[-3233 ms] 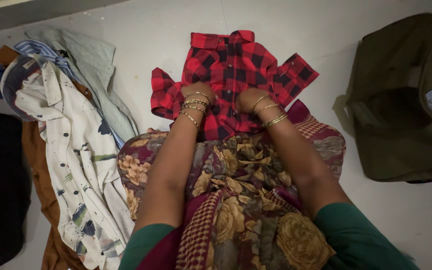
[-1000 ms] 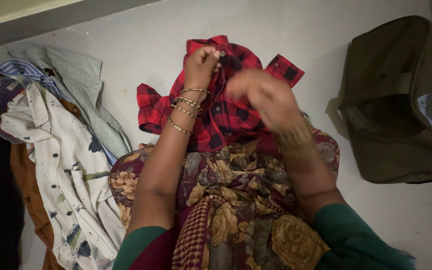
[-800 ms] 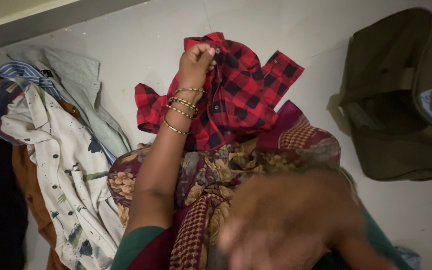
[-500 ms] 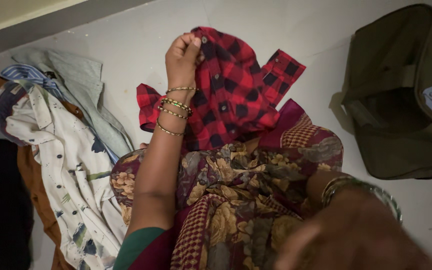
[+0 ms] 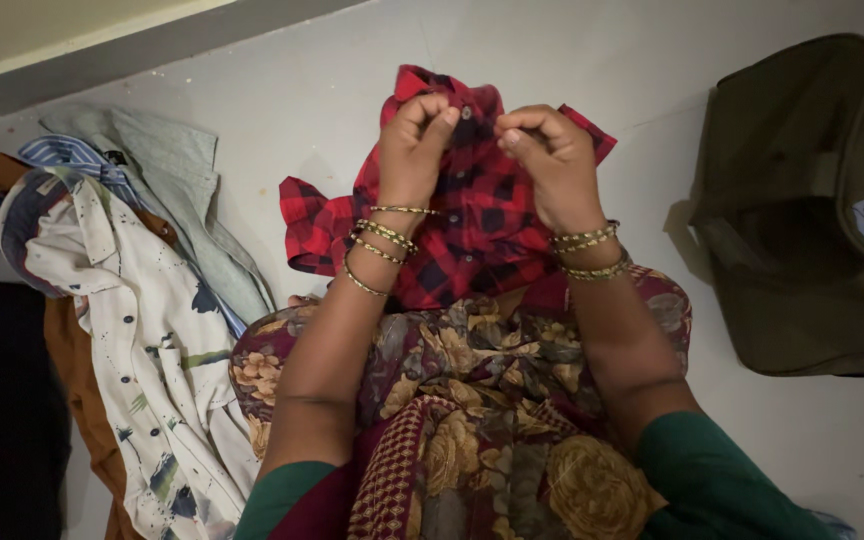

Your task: The person sits on the floor and buttons a red and black checkered shirt. They align the placket and fasten the buttons from the top down to the bottom, then fold the shirt and place it aside.

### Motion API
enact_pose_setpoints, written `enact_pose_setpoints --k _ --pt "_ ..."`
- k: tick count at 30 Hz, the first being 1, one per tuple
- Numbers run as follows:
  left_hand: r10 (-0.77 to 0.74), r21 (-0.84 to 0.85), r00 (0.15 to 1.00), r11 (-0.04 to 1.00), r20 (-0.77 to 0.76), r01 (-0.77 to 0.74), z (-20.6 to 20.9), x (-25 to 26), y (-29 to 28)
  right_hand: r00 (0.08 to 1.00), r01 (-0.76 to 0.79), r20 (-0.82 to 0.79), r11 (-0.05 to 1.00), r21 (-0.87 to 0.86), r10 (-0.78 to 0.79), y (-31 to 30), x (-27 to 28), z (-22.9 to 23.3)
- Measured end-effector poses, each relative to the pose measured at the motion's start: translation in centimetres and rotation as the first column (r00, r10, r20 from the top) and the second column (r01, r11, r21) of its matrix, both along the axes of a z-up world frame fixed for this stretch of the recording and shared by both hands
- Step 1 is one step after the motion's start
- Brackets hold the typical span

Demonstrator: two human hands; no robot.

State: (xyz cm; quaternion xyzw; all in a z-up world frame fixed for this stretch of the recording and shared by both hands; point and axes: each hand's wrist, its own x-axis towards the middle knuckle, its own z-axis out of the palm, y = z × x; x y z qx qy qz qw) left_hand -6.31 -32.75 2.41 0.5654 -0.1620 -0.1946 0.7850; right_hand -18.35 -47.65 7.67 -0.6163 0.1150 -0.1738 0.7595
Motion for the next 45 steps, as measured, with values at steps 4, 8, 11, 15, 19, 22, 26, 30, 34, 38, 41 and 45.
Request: enact_pose_setpoints --k 4,8,11,15,19,22,26,30,34,38,41,45 --pt "-0.047 0.001 0.999 0.999 0.021 0.047 -0.6 -0.5 -0.7 1.000 0.004 -0.020 1.000 0.020 -0.004 -0.3 0.6 -1.2" --pt "-0.087 0.016 0.996 0.996 0.001 0.087 -0.5 -1.8 -0.9 0.996 0.041 -0.078 0.998 -0.044 -0.044 0.0 1.1 -2.1" --pt "-0.110 0.016 0.994 0.994 -0.015 0.110 -0.4 -2.0 -0.8 0.995 0.033 -0.093 0.999 -0.041 -0.036 -0.2 1.3 -2.5" --pt "-0.132 -0.038 0.991 0.991 -0.038 0.130 -0.6 -2.0 -0.8 0.989 -0.013 -0.149 1.000 0.012 0.015 -0.5 1.2 -2.7" --pt "-0.129 0.003 0.992 0.992 -0.006 0.129 -0.6 -1.9 -0.8 0.988 -0.012 -0.155 0.994 0.113 0.030 -0.5 1.2 -2.7" --pt "-0.129 0.073 0.991 0.989 0.026 0.127 0.0 -2.0 -0.6 0.990 0.003 -0.142 0.989 0.145 0.018 -0.4 1.3 -2.6" --pt "-0.099 0.146 0.988 0.986 0.123 0.080 0.9 -2.0 -0.5 0.994 0.036 -0.100 0.998 0.058 -0.030 -0.1 1.4 -2.7" --pt "-0.045 0.264 0.965 0.964 0.260 -0.026 1.7 -2.2 -0.4 0.996 0.056 -0.078 0.998 0.038 -0.053 0.2 1.5 -2.7" --pt "-0.025 0.290 0.937 0.953 0.349 -0.082 2.1 -2.3 -0.3 0.996 0.062 -0.070 0.997 0.052 -0.058 0.3 1.4 -2.6" --pt "-0.015 0.288 0.940 0.953 0.340 -0.089 2.0 -2.6 -0.5 0.994 0.075 -0.086 0.995 0.069 -0.069 0.3 1.5 -2.7" --pt "-0.011 0.287 0.940 0.953 0.341 -0.093 1.8 -2.7 -0.5 0.994 0.077 -0.091 0.992 0.102 -0.068 0.3 1.6 -2.9" --pt "0.006 0.268 0.942 0.958 0.335 -0.102 1.7 -2.9 -0.6 0.990 0.082 -0.121 0.988 0.134 -0.066 0.3 1.6 -3.1"
